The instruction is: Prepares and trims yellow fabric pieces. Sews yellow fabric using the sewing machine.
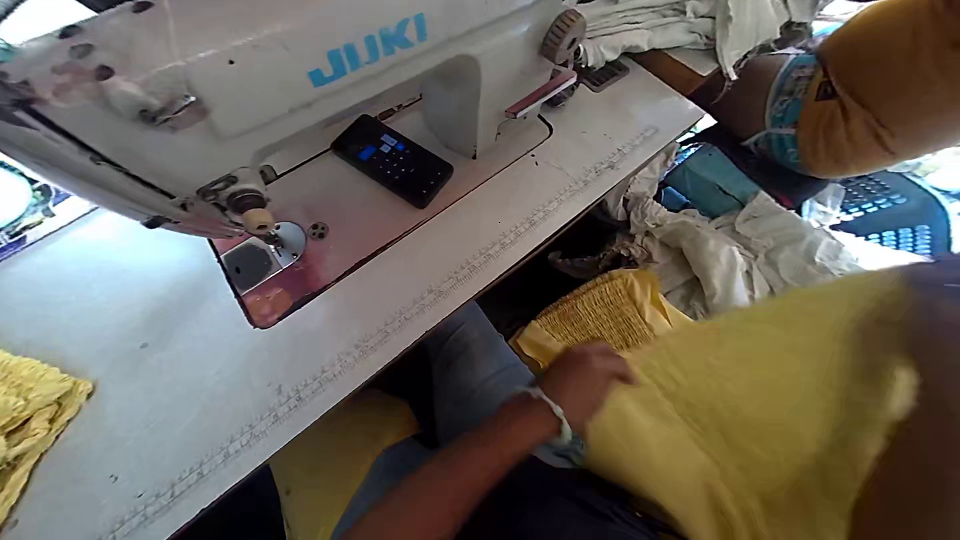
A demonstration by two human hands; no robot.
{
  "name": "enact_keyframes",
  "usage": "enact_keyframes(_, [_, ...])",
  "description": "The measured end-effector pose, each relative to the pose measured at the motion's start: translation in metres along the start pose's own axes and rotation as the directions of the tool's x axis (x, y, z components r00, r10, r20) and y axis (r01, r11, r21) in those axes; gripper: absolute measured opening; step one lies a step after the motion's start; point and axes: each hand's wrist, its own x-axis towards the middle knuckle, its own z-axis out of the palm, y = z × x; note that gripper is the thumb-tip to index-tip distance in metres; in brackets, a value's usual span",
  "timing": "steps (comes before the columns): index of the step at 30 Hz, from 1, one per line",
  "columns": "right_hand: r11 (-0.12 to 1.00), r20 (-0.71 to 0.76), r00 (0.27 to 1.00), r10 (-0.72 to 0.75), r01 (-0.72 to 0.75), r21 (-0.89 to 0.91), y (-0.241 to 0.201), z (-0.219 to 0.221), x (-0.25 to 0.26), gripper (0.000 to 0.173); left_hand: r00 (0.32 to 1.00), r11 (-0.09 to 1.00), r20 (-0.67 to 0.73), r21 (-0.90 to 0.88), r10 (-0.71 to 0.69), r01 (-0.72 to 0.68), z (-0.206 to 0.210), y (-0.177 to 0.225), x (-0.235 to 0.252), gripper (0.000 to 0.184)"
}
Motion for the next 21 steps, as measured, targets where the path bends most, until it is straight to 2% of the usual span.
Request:
enact_keyframes(1, [0.997,0.024,0.996,-0.083,0.083,0.001,0.009,0.031,0.012,0.037,0.992,0.991,0.040,0.068,-0.120,0.118,-0.001,-0.022,0.009,0.029])
enact_keyframes(5, [0.999,0.236,0.971,0.041,-0.038,-0.017,0.006,0.129,0.025,0.030,0.906,0.902,0.106,0.191,-0.411,0.387,-0.001,-0.097,0.030,0.039])
enact_keyframes(8, [0.990,0.253,0.957,0.142,-0.139,-0.030,0.005,0.168,0.026,0.027,0.865,0.860,0.155,0.284,-0.478,0.424,-0.003,-0.120,0.032,0.043])
enact_keyframes(11, [0.979,0.223,0.954,0.201,-0.206,-0.003,0.003,0.185,0.032,0.025,0.843,0.834,0.178,0.347,-0.508,0.429,-0.002,-0.126,0.034,0.050])
enact_keyframes(15, [0.944,0.289,0.930,0.227,-0.283,0.170,0.000,0.190,0.039,0.030,0.816,0.787,0.171,0.431,-0.552,0.441,-0.001,-0.122,0.028,0.050])
enact_keyframes(17, [0.888,0.237,0.958,0.161,-0.245,0.389,-0.015,0.177,0.033,0.036,0.879,0.809,0.080,0.437,-0.471,0.393,-0.001,-0.123,0.013,0.044])
enact_keyframes(19, [0.813,0.112,0.993,0.031,-0.091,0.575,-0.047,0.147,0.018,0.041,0.950,0.870,-0.135,0.381,-0.281,0.312,0.000,-0.131,-0.016,0.032])
enact_keyframes(20, [0.772,0.021,0.999,-0.028,0.008,0.636,-0.068,0.128,0.006,0.041,0.949,0.889,-0.265,0.375,-0.169,0.264,0.000,-0.137,-0.033,0.028])
enact_keyframes(21, [0.707,-0.078,0.994,-0.073,0.107,0.699,-0.093,0.106,-0.009,0.039,0.920,0.896,-0.387,0.383,-0.066,0.225,-0.001,-0.144,-0.050,0.024])
